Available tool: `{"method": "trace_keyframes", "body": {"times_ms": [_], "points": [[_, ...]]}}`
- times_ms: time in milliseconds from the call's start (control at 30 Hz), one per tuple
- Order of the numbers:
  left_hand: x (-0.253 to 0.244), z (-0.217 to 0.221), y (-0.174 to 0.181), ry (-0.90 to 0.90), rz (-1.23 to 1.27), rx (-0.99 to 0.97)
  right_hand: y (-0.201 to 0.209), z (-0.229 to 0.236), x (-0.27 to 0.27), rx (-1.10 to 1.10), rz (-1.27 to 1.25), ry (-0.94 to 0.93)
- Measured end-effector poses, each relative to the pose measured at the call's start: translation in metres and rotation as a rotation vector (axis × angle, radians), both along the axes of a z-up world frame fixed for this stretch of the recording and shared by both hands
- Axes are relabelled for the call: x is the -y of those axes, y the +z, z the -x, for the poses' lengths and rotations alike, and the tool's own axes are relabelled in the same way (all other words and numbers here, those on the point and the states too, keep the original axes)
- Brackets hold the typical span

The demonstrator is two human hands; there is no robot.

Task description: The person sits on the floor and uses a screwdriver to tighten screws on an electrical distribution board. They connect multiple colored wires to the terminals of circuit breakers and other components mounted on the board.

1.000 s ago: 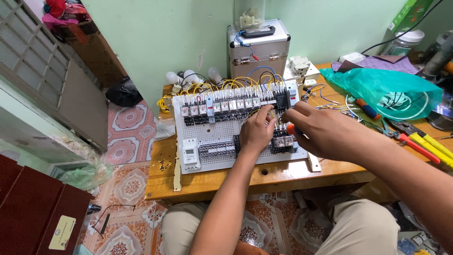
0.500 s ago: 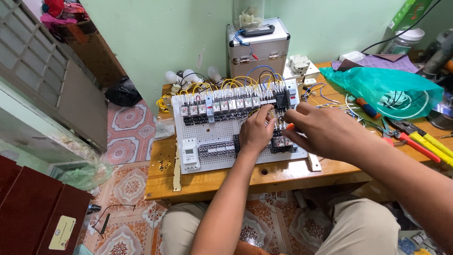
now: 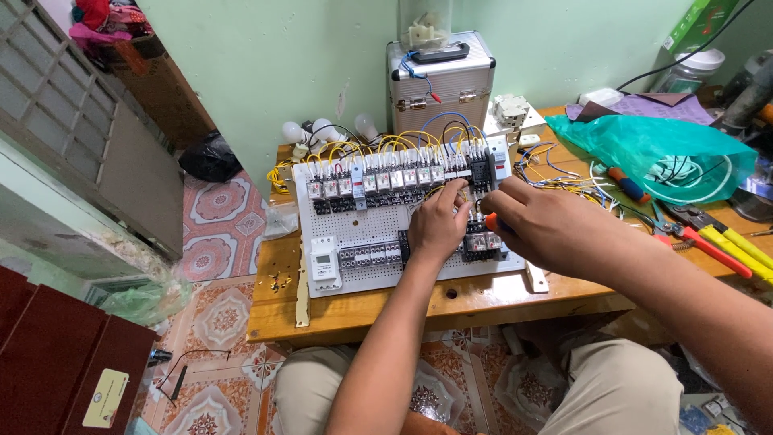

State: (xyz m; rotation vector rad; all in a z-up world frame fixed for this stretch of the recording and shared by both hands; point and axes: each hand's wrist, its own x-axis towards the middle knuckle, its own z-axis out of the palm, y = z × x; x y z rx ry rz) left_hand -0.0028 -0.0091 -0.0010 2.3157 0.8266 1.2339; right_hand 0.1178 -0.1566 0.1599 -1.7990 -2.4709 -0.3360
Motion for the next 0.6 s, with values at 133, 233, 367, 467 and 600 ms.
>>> {"method": "trace_keyframes", "body": {"times_ms": [133,233,367,467,600], "points": [[0.001,0.001,0.003,0.002,-0.003,-0.004,0.010,0.005,0.001,0.219,-0.034,0.024],[0.001,0.000,0.002,0.010,-0.004,-0.002,0.014,0.009,0.004,0.238,-0.058,0.046],[0.002,0.001,0.005,0.005,-0.012,-0.005,0.004,0.009,0.002,0.135,-0.045,0.009],[0.002,0.001,0.004,0.010,-0.014,-0.004,-0.001,0.005,0.000,0.242,-0.122,0.022],[0.000,-0.001,0.002,0.011,-0.018,0.002,-0.008,0.001,-0.004,0.232,-0.179,0.070]]}}
